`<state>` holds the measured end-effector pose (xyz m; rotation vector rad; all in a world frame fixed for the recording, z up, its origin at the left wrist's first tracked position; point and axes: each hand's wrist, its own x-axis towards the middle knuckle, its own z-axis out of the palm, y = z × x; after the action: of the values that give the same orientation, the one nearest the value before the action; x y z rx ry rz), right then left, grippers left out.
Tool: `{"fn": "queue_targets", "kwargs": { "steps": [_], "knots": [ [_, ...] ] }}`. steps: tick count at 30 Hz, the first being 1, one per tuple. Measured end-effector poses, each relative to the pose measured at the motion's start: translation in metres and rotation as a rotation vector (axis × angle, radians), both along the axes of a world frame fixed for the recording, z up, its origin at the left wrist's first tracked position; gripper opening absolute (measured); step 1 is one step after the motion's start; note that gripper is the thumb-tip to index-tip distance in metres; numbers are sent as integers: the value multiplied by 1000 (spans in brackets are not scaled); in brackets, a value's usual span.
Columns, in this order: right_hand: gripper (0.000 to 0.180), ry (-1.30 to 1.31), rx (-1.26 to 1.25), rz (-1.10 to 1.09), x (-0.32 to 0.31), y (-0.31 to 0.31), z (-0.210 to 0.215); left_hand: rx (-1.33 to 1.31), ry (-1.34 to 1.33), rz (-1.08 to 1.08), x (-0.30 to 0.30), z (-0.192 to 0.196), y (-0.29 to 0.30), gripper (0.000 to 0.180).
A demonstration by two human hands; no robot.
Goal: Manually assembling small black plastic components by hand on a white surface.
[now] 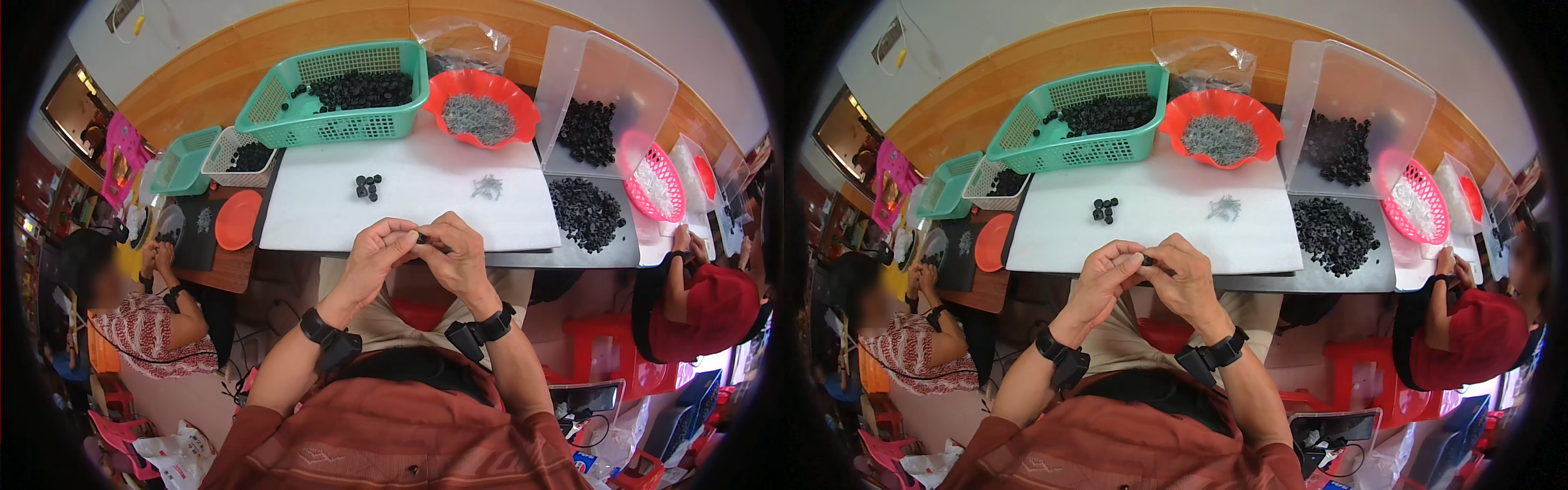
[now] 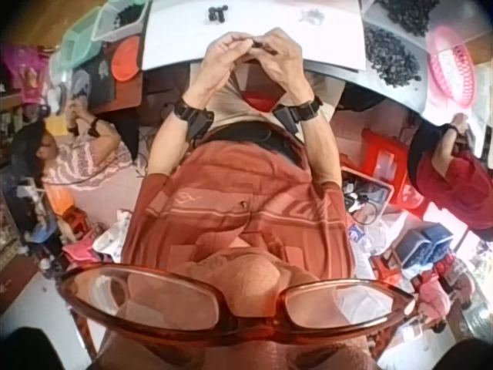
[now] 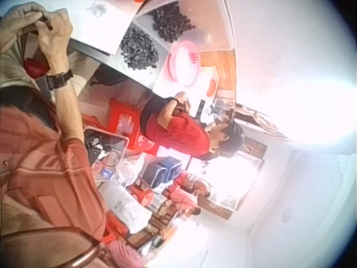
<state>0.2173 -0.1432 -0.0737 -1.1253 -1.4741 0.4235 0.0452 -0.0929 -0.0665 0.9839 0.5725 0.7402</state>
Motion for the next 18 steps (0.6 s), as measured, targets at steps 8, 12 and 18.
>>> {"fn": "queue_targets", "kwargs": {
  "steps": [8,12,18],
  "knots": [
    [27,32,-73,48,2,0,3,-14,9,24,-1,-4,1,26],
    [27,21,-84,61,4,-1,5,-13,-1,11,-1,-5,2,24],
    [27,-6,-38,71,5,1,2,24,14,36,0,-1,-1,24]
  ]
}}
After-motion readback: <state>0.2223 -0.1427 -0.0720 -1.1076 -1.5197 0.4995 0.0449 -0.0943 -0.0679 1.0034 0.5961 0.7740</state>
